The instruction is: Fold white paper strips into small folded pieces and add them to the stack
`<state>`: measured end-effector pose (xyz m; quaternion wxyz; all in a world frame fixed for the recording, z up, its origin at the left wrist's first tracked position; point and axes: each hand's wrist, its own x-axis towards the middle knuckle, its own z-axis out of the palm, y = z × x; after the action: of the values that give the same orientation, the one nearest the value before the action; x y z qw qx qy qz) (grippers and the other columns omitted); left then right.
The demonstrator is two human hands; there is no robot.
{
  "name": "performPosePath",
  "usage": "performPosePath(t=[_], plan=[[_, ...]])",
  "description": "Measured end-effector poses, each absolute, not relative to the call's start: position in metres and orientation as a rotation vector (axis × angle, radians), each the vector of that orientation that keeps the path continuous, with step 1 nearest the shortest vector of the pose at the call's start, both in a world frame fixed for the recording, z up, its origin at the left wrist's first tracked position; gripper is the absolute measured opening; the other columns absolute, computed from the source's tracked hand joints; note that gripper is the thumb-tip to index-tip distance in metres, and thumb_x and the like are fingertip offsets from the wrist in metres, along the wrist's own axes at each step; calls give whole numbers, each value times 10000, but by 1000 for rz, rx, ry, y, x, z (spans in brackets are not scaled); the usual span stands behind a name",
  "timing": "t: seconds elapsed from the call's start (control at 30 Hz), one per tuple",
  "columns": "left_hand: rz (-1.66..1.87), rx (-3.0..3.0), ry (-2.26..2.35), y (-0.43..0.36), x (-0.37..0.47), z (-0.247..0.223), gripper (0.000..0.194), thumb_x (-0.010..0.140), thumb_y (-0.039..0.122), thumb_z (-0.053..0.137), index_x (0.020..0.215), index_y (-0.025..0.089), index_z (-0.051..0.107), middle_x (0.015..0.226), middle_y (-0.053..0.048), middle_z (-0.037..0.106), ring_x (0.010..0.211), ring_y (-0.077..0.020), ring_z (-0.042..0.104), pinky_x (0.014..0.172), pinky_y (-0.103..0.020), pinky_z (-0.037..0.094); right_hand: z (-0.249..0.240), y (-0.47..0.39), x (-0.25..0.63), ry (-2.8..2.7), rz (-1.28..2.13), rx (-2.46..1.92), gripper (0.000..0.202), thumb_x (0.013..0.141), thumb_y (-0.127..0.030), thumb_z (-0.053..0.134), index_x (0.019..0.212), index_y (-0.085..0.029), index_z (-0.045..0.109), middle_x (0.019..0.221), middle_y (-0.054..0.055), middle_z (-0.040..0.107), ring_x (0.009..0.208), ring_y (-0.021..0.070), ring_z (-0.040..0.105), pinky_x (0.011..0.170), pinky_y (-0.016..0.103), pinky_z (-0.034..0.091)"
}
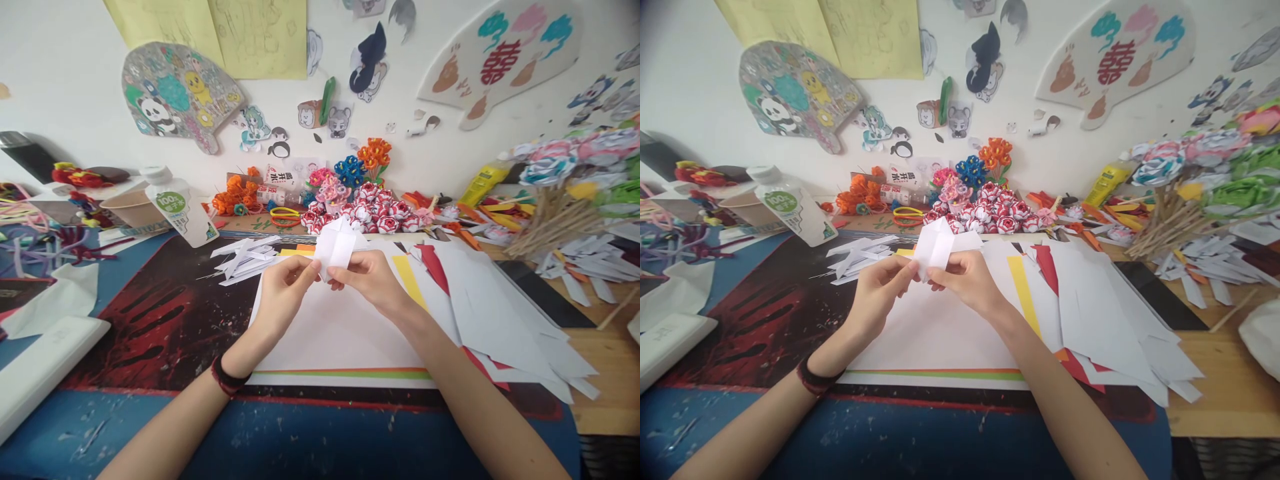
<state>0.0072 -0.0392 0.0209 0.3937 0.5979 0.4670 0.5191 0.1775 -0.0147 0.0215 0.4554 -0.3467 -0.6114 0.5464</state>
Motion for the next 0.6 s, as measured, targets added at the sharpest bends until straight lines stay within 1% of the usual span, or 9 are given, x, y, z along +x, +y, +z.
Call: performPosePath(t=[0.33, 0.5, 0.6], plan=[[1302, 1666, 1293, -39, 5, 21, 290, 893, 356, 540, 696, 167, 639, 657, -1, 597, 578, -116, 468, 553, -240, 366, 22, -14, 178, -1527, 1321, -859, 175, 756, -303, 716, 765, -128, 726, 692, 37, 670, 625, 139, 599, 601, 274, 499], [1211, 1723, 1210, -42, 5, 25, 297, 902, 341, 529, 706, 155, 652, 673, -12, 633, 603, -114, 518, 567, -223, 387, 23, -14, 180, -1545, 1272, -821, 173, 779, -277, 695, 695, -127, 694, 645, 19, 635, 605, 120, 568, 582, 250, 472], [1153, 1752, 1203, -44, 7, 27, 304, 896, 346, 551, 685, 150, 646, 638, -3, 625, 578, -101, 517, 553, -210, 382, 23, -14, 180, -1555, 1260, -795, 172, 785, -274, 692, 701, -124, 691, 644, 19, 625, 616, 123, 565, 578, 247, 462]])
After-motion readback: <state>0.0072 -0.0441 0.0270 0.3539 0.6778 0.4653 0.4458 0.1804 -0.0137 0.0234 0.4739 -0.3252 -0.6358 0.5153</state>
